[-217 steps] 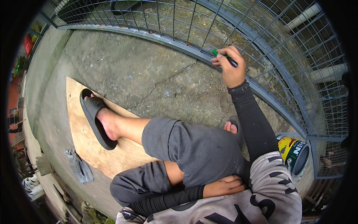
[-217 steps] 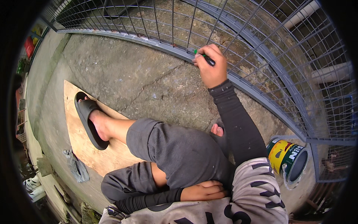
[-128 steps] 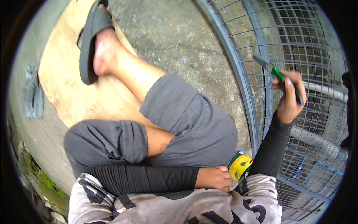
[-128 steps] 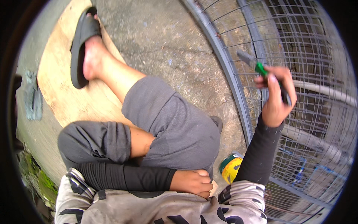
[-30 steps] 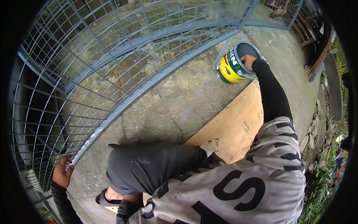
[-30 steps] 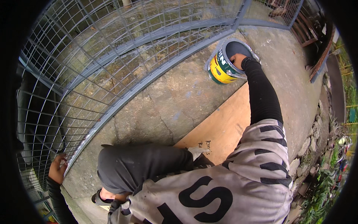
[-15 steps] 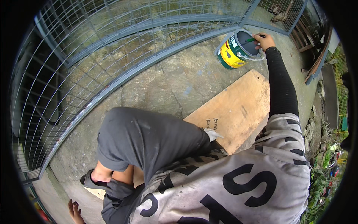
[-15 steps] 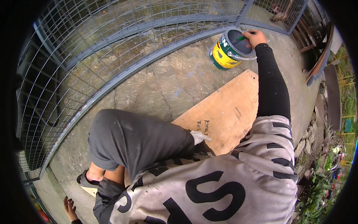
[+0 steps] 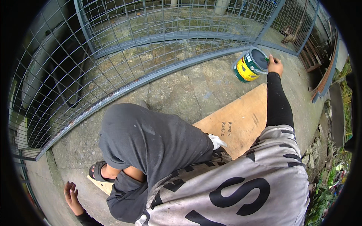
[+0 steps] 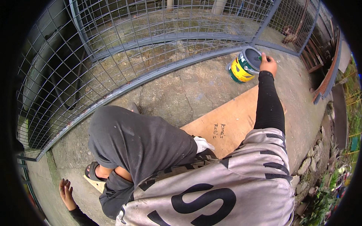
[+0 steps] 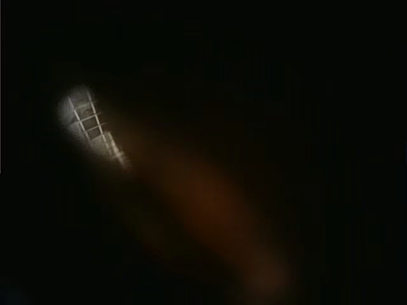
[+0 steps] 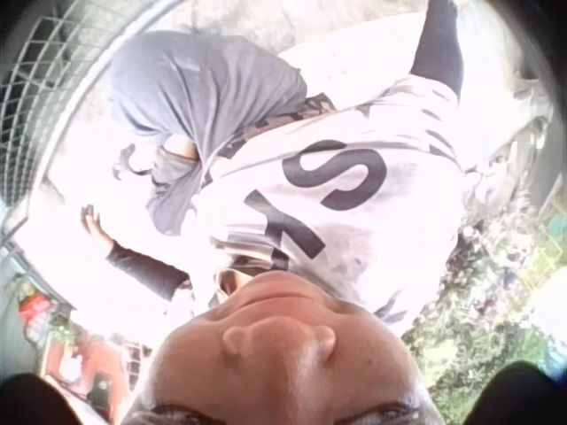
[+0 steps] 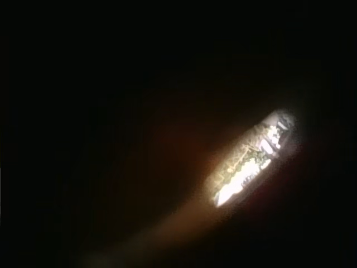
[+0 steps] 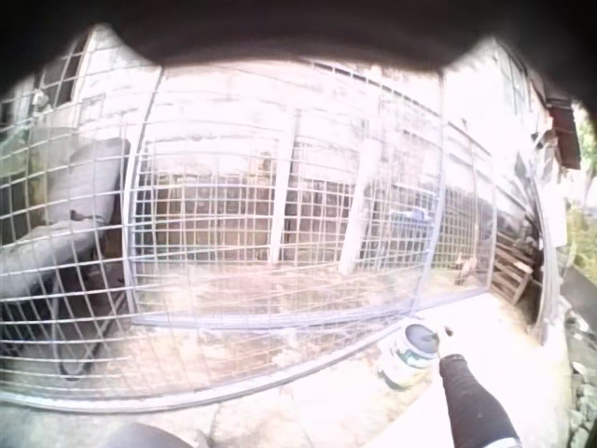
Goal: The person sits on a piece of cardboard and uses a paintbrush to apply grey paint to the lower horizontal rail of a metal wire fence. They repeatedly dip the brush into a paint can and continue painting along the rail.
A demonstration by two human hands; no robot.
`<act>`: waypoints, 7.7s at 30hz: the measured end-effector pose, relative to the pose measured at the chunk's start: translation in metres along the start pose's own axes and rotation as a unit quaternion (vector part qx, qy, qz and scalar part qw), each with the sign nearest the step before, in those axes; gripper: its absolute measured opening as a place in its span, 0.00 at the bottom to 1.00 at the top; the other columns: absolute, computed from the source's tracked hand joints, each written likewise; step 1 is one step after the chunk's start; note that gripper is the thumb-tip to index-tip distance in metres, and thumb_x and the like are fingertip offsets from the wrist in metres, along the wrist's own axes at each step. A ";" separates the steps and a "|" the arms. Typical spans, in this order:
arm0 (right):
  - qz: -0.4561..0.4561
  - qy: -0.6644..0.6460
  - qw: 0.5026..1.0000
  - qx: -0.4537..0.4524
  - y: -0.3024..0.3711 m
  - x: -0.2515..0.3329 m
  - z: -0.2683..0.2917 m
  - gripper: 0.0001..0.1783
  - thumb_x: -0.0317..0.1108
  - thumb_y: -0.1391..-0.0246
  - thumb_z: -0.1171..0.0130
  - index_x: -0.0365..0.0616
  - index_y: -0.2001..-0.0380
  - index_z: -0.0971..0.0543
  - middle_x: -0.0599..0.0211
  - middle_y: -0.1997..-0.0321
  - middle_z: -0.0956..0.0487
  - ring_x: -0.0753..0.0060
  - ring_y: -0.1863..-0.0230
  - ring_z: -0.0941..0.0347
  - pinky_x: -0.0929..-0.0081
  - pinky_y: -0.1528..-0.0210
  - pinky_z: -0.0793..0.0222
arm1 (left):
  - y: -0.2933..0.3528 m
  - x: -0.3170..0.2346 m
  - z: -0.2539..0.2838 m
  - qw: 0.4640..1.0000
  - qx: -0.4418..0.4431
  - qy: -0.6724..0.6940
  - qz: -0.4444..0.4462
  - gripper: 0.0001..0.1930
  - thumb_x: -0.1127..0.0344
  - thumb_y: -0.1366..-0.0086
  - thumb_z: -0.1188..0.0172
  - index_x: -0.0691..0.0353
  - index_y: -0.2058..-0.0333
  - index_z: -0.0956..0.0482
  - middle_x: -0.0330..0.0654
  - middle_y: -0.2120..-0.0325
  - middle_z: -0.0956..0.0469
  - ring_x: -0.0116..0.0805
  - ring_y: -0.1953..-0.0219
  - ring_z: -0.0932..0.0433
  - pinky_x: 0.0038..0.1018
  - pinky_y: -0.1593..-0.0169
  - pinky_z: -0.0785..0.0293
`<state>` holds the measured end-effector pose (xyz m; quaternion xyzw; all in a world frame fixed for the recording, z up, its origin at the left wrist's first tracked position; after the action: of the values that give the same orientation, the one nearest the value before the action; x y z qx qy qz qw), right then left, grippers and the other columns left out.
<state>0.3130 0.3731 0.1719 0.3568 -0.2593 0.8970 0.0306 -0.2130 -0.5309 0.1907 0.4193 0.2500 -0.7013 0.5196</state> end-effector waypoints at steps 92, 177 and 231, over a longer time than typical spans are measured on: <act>0.054 -0.537 0.680 0.496 0.371 0.250 -0.248 0.15 0.37 0.35 0.47 0.31 0.62 0.27 0.52 0.61 0.21 0.59 0.65 0.19 0.66 0.62 0.19 | -0.064 0.044 -0.204 0.979 0.107 -0.172 0.016 0.15 0.77 0.40 0.44 0.69 0.53 0.26 0.50 0.60 0.24 0.42 0.58 0.22 0.30 0.55 0.26; 0.542 -0.322 0.539 0.559 0.517 0.296 -0.237 0.17 0.29 0.49 0.42 0.50 0.54 0.20 0.60 0.47 0.23 0.55 0.51 0.27 0.63 0.49 0.30 | 0.043 0.156 -0.094 0.962 -0.225 -0.080 0.133 0.12 0.70 0.33 0.46 0.70 0.54 0.25 0.47 0.58 0.22 0.32 0.57 0.23 0.27 0.51 0.28; 0.339 -0.167 0.844 0.382 0.438 0.166 -0.212 0.12 0.28 0.48 0.45 0.40 0.58 0.28 0.56 0.63 0.29 0.52 0.63 0.29 0.60 0.62 0.32 | 0.031 0.162 -0.132 0.984 -0.089 0.034 0.152 0.08 0.72 0.32 0.47 0.70 0.58 0.25 0.41 0.67 0.22 0.27 0.64 0.24 0.24 0.57 0.26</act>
<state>-0.0481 0.0759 -0.0426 0.3747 -0.0025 0.8064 -0.4574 -0.1585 -0.5216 -0.0133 0.4284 0.2622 -0.5742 0.6465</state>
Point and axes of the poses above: each hand's wrist, its own y-axis away from the middle knuckle, its own z-axis out of the back of the hand, x = y × z, the point moved 2 cm from there along -y, towards the middle knuckle
